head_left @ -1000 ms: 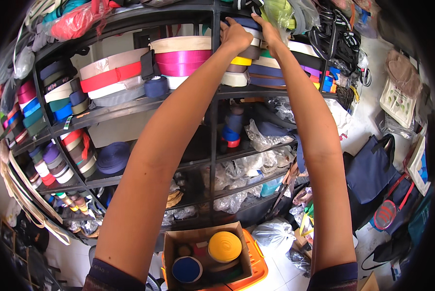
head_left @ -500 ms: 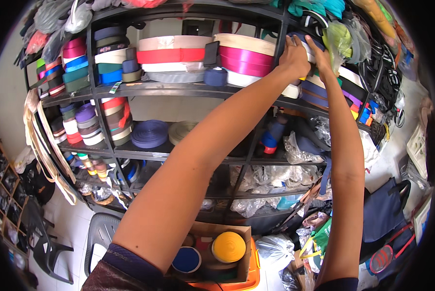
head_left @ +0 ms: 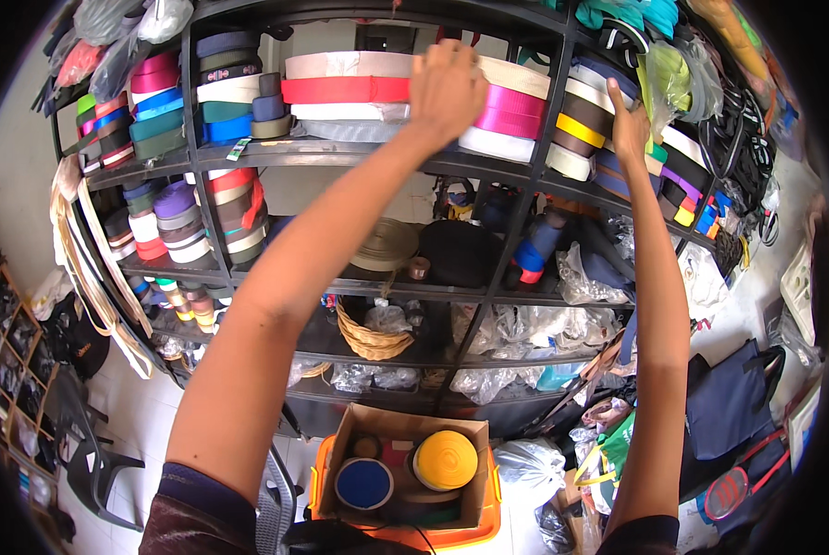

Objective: The person moves various rolls of ribbon and tape between a storage shelf and an orange bin by hand.

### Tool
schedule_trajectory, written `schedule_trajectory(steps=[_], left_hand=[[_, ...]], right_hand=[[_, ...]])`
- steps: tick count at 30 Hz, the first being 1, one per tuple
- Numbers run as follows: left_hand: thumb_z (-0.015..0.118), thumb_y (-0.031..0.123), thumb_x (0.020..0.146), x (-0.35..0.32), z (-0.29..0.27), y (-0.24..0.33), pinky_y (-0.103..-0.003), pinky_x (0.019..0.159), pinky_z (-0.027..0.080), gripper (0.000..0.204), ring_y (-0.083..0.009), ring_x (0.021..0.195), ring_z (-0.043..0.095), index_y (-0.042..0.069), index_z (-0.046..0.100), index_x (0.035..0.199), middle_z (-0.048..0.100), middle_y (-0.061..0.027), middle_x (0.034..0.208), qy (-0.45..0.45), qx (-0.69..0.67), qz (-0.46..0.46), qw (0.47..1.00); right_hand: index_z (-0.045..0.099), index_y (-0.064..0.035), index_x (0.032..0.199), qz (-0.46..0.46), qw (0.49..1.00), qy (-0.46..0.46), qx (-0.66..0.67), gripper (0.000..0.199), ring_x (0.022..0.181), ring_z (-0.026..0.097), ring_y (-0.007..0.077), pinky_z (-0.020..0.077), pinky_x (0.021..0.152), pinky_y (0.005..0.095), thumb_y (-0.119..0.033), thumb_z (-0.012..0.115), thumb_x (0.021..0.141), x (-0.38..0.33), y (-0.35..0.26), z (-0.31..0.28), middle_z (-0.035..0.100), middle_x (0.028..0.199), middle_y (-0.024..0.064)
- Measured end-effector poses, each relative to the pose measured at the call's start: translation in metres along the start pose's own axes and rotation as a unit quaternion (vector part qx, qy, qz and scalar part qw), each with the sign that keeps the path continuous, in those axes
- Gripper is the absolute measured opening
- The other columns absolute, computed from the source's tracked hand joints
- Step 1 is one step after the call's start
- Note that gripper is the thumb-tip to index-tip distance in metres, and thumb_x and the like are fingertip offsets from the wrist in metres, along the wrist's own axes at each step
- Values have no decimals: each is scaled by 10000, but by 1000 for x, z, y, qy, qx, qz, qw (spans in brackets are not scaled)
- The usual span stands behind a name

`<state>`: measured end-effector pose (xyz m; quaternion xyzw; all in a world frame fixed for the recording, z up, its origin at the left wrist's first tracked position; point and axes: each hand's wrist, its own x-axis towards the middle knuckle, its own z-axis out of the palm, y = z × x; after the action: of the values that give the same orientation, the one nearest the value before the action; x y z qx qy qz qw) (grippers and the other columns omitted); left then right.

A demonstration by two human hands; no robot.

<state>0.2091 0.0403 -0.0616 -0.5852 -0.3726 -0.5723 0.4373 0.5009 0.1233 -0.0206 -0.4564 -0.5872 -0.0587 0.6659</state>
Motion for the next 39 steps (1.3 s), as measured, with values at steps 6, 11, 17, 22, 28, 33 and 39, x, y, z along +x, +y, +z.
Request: schedule_trajectory(steps=[6,11,17,22,28,33,39], left_hand=[[594,281,850,6,-37,-65,-454,898,369,300,-252,1018,580,114,591,1100,633,-54,1041,-220,261,119,932],[607,278,868,12,-46,-88,-485,870,384,371,-261,1043,586,179,517,1214,635,-61,1053,-242,207,65,946],[588,316,892,16,-47,-86,-503,885,393,354,-276,1063,591,119,538,1182,642,-105,1083,-278,195,50,939],[526,316,920,34,-33,-73,-528,906,411,337,-318,1055,615,78,561,1155,647,-154,1096,-317,147,35,936],[508,289,932,46,-2,-76,-511,902,430,345,-370,1016,629,43,528,1174,657,-188,1073,-338,90,47,936],[521,273,922,45,3,-72,-506,883,446,429,-386,1013,628,8,447,1251,659,-234,1011,-350,51,3,935],[572,276,894,48,13,-65,-510,909,456,539,-428,993,621,20,363,1320,661,-244,974,-291,-19,-85,953]], right_hand=[[547,6,1153,-236,963,129,3,536,1124,491,350,369,957,436,-409,671,836,-86,-38,-3,540,1157,204],[552,-30,1107,-435,900,39,-2,357,1048,548,320,408,900,431,-243,663,844,-108,-89,23,588,1079,135],[528,-8,1220,-423,888,-80,-159,523,1137,544,332,412,984,437,-363,643,853,-79,-129,70,584,1204,176],[587,-11,1169,-311,891,-171,-283,661,1009,644,355,515,846,474,-581,584,836,-63,-139,76,670,1046,193],[593,14,1032,-476,803,-150,-327,508,878,671,363,541,750,469,-475,544,900,-56,-137,80,681,929,196],[573,49,1010,-523,741,-220,-360,418,793,670,367,544,709,444,-354,513,918,-36,-149,75,665,827,232],[528,34,995,-486,798,-162,-318,390,806,633,414,502,695,479,-347,498,918,-20,-153,78,653,838,237]])
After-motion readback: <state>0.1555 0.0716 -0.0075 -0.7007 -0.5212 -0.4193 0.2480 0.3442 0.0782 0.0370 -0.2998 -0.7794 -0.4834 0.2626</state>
